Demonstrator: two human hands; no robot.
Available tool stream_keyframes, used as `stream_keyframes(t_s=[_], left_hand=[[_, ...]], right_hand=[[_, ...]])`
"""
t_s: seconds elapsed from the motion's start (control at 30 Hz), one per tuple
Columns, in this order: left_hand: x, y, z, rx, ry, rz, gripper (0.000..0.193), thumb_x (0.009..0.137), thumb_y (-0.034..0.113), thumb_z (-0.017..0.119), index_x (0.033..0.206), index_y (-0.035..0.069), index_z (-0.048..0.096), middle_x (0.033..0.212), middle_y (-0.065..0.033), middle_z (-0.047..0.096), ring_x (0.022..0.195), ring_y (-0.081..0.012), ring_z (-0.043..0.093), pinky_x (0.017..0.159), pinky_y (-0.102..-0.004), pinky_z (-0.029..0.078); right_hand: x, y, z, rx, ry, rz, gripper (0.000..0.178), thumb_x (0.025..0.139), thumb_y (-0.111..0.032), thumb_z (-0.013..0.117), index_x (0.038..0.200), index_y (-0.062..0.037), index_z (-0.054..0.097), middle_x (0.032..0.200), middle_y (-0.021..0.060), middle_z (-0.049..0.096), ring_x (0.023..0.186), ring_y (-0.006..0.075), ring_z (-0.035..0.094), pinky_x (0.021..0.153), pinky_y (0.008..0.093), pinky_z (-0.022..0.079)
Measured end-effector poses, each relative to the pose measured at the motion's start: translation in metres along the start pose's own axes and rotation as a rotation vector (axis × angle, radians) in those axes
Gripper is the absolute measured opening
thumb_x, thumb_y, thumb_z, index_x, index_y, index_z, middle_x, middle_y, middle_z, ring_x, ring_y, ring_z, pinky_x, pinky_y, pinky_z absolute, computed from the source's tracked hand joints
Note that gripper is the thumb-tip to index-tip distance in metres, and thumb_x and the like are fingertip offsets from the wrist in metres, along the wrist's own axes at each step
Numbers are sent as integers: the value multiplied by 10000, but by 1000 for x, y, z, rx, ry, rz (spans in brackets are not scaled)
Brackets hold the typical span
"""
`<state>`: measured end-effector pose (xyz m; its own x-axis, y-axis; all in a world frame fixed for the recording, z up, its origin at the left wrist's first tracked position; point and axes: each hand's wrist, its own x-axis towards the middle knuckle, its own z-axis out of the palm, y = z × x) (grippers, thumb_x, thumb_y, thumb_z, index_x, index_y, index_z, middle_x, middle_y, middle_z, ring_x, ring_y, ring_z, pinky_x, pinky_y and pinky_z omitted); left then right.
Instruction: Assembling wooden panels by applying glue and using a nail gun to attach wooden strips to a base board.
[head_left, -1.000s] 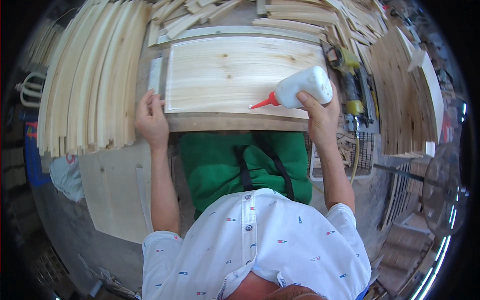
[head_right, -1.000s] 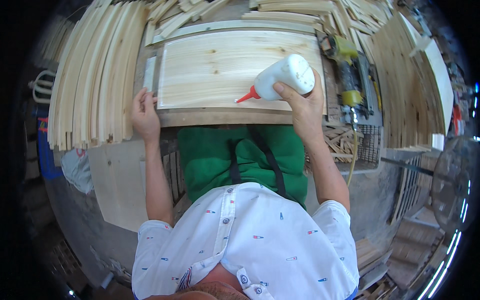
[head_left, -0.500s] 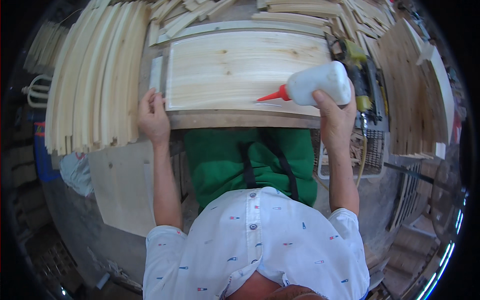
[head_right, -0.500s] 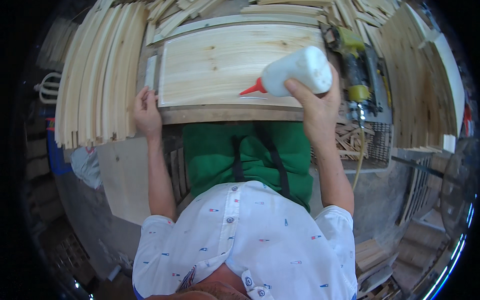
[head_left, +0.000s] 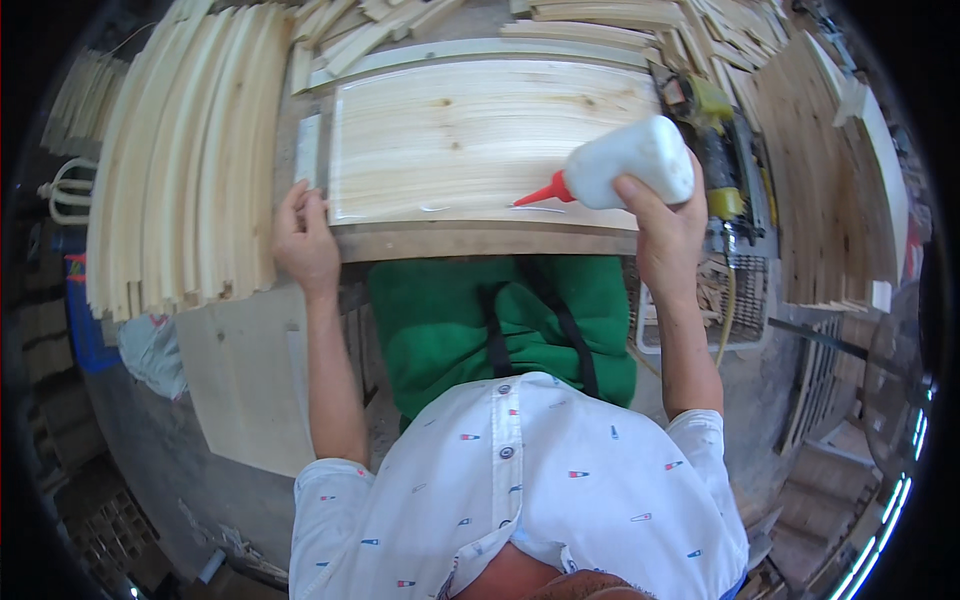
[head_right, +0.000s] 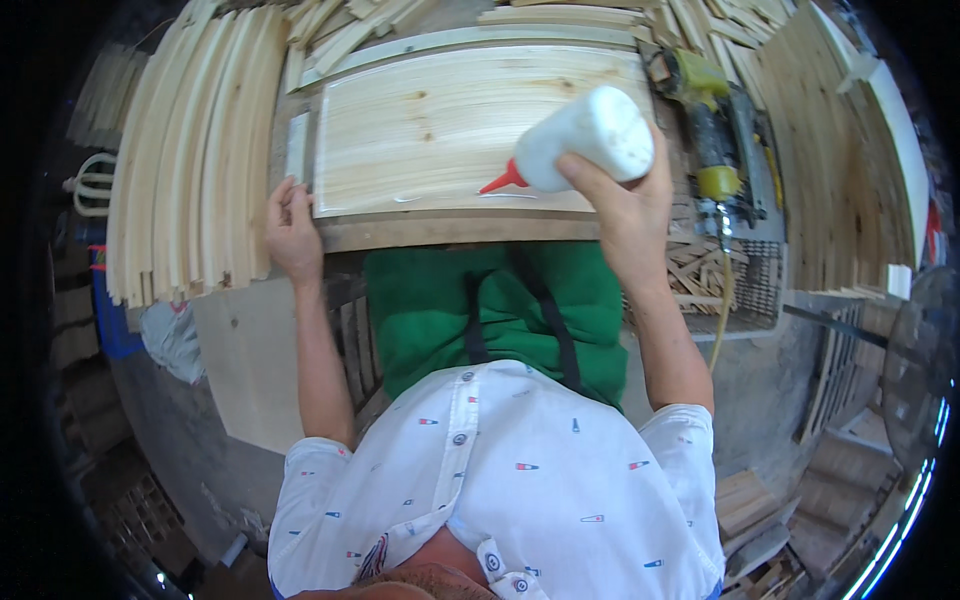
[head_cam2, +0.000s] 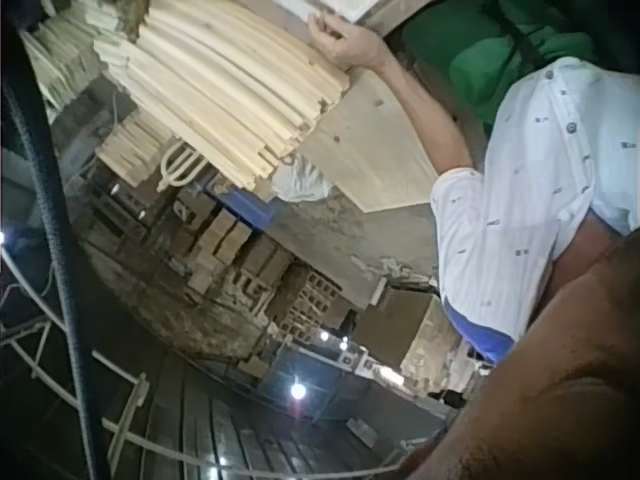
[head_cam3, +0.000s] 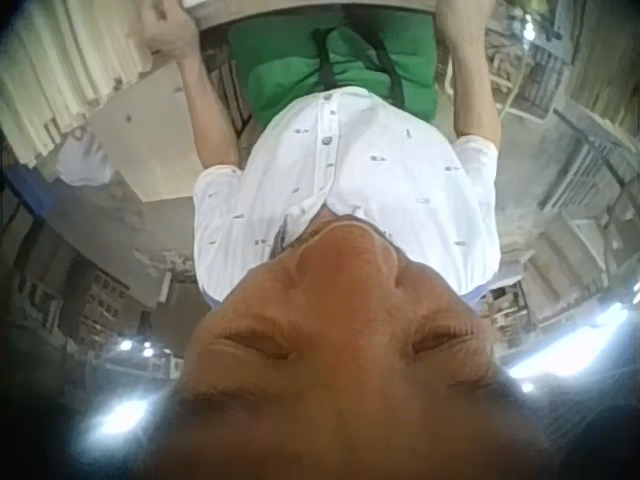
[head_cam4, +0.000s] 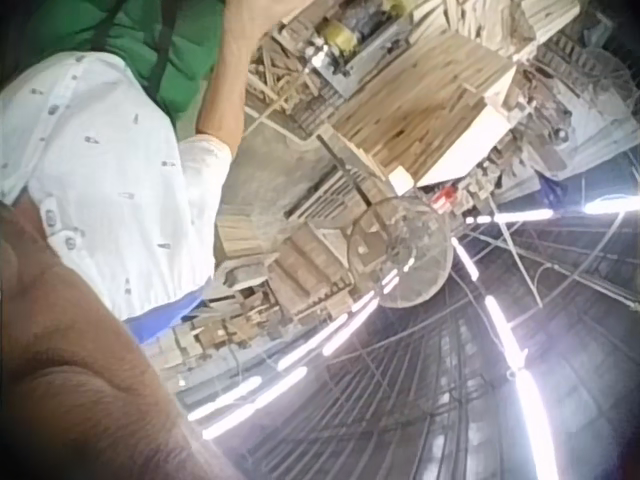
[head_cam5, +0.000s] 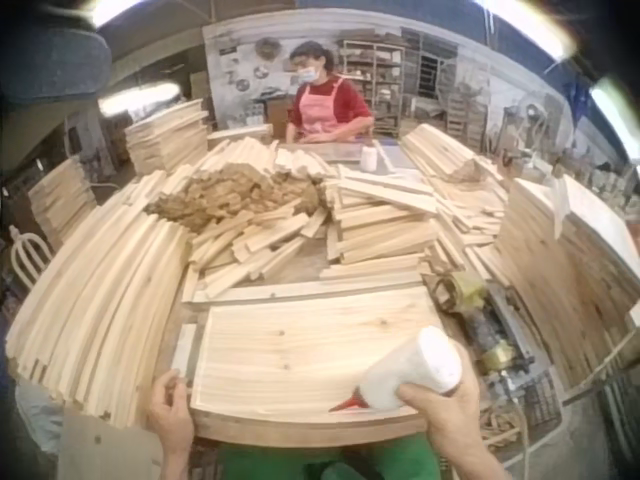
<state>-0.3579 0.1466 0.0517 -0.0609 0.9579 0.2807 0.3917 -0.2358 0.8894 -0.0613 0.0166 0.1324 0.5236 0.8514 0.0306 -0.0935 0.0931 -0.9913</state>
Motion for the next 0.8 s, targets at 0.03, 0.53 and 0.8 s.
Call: stream_keyframes(t_s=[0.03,0.53,0.8], left_hand=[[-1,-1,1,-16,34,-3,234,952,86,558,1142,-37,616,944,-105,685,806,-144,667,729,-269,513],[-5,14,89,-118,-6,-64,235,942,100,585,1131,-33,629,928,-84,682,797,-135,664,712,-271,519],[-30,33,170,-173,-194,-5,244,959,102,553,1157,-31,604,945,-78,672,832,-121,643,752,-256,495]], right_hand=[[0,-2,-13,-31,9,-3,536,801,-83,754,1246,1,467,1093,92,605,993,175,607,834,311,522],[-5,-51,-98,-61,235,-122,559,773,-37,767,1252,-17,479,1094,72,614,1023,166,597,905,314,484],[25,-40,-64,-245,36,-62,666,771,-59,785,1299,9,385,1135,94,576,1047,179,591,913,325,494]])
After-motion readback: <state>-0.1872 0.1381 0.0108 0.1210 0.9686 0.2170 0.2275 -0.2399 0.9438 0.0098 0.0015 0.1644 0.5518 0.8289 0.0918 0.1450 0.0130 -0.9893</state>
